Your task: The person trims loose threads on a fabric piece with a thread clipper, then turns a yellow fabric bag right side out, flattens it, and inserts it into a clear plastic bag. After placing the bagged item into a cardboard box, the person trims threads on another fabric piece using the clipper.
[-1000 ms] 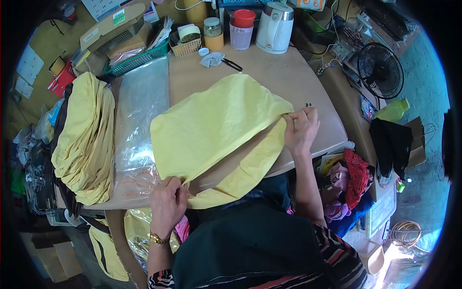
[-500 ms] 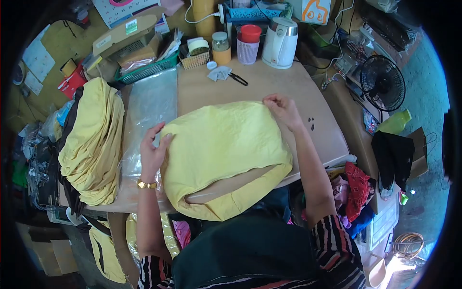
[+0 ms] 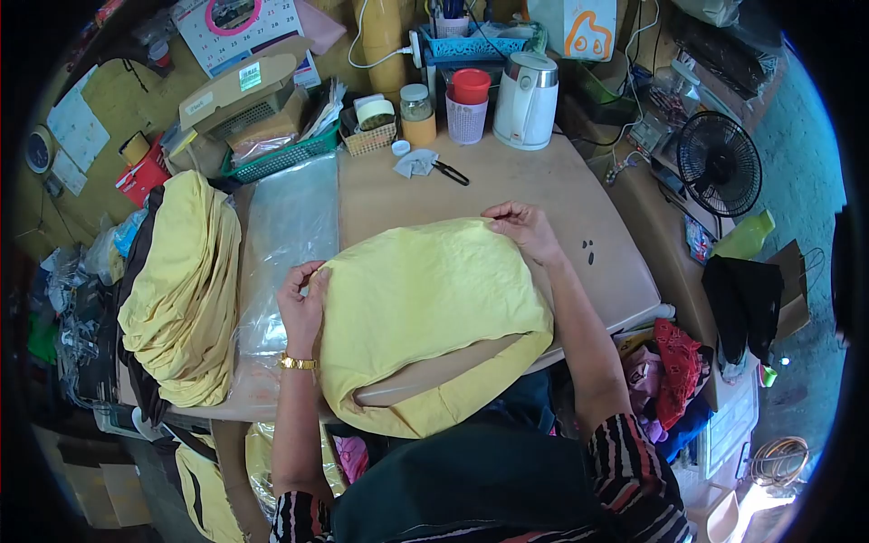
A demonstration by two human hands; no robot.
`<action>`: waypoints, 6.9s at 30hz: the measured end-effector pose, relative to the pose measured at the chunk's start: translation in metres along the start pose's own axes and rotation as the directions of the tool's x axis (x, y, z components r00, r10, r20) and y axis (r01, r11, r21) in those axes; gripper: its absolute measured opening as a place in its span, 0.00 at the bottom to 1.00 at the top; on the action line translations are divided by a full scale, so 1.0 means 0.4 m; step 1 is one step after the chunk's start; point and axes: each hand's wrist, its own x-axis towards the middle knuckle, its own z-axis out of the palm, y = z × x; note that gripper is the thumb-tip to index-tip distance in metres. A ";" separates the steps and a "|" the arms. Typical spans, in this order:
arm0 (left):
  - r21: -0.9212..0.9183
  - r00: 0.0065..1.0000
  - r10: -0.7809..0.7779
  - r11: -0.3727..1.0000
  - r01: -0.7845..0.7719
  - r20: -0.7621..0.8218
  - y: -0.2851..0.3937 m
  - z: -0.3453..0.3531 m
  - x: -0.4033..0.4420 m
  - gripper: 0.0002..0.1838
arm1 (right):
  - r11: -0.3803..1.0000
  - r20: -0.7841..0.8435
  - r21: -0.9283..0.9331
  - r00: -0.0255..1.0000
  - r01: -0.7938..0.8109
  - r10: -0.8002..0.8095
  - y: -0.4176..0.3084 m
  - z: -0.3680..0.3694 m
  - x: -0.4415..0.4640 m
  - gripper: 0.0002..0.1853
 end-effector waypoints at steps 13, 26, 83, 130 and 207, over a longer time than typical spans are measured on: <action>0.032 1.000 0.017 0.999 -0.017 -0.002 0.002 0.001 -0.006 0.07 | 0.948 -0.048 -0.303 0.991 0.101 -0.121 -0.007 0.012 0.012 0.08; 0.004 0.992 0.108 0.994 -0.108 -0.062 0.134 -0.045 -0.002 0.06 | 0.909 -0.092 -0.414 0.996 -0.049 0.011 -0.171 -0.056 0.050 0.05; -0.744 0.679 -0.308 -0.324 0.584 0.666 0.169 0.262 -0.274 0.24 | 0.351 -0.011 -0.936 0.997 -0.038 0.079 -0.196 0.361 -0.090 0.32; -0.866 0.707 -0.537 -0.100 0.489 0.461 0.122 0.222 -0.237 0.19 | 0.398 0.099 -0.875 0.907 0.275 -0.409 -0.152 0.305 -0.299 0.07; -0.786 0.762 -0.404 0.147 0.601 0.507 0.172 0.233 -0.279 0.14 | 0.348 0.186 -0.823 0.793 0.448 -0.581 -0.142 0.253 -0.295 0.16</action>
